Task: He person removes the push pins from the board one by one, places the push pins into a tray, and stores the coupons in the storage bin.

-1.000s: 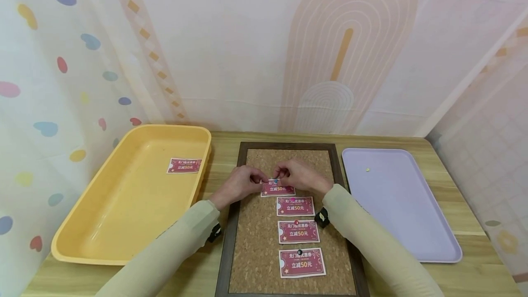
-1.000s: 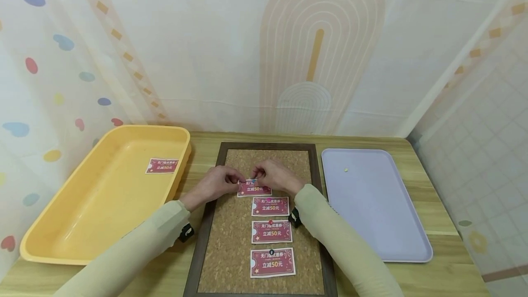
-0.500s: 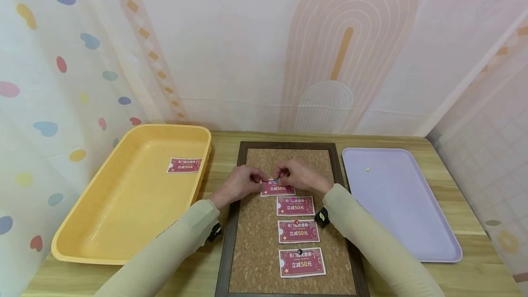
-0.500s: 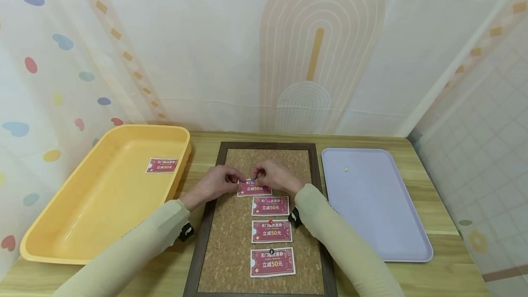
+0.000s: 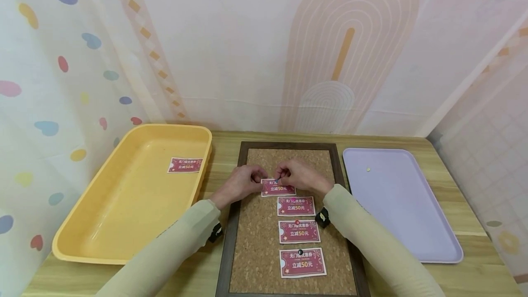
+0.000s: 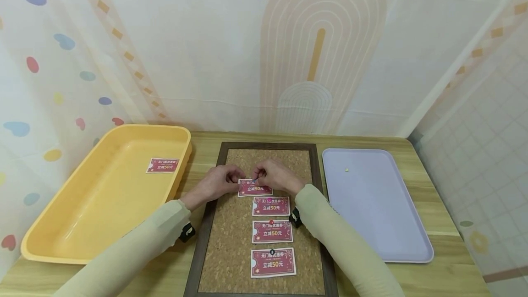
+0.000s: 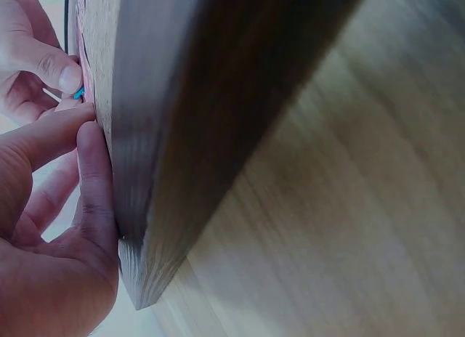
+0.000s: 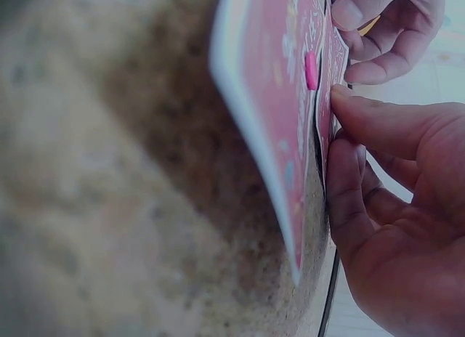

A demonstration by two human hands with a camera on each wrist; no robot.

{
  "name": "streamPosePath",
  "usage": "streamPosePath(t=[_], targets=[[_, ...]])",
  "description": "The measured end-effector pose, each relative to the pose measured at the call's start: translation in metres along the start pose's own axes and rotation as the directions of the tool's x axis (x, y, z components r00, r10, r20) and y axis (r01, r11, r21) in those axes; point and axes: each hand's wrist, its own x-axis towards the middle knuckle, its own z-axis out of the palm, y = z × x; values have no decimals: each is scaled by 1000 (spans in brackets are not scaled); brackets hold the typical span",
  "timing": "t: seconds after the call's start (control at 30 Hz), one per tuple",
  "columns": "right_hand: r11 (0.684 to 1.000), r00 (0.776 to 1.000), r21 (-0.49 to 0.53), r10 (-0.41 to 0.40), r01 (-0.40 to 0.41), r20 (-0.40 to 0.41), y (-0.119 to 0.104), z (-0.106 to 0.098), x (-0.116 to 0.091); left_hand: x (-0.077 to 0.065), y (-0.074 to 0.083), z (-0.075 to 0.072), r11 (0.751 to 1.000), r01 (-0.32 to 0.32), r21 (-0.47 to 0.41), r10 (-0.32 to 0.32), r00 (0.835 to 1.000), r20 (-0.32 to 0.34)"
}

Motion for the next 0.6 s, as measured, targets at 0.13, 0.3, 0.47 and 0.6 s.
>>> streamPosePath(t=[0.13,0.3,0.47,0.6], targets=[[1000,1000,-3,-3,3,-3,0,0,-1,0,0,1,1000,10,7,-10,1000,-12],[1000,1000,1,5,-5,0,0,0,0,1,1,0,1000,25,-9,-25,1000,-15],[1000,1000,12,14,-14,5,-1,0,-1,1,0,1,999,36,-12,-36,999,-11],[1000,1000,14,20,-20,13,-1,0,-1,1,1,1,999,42,-8,-42,999,-19]])
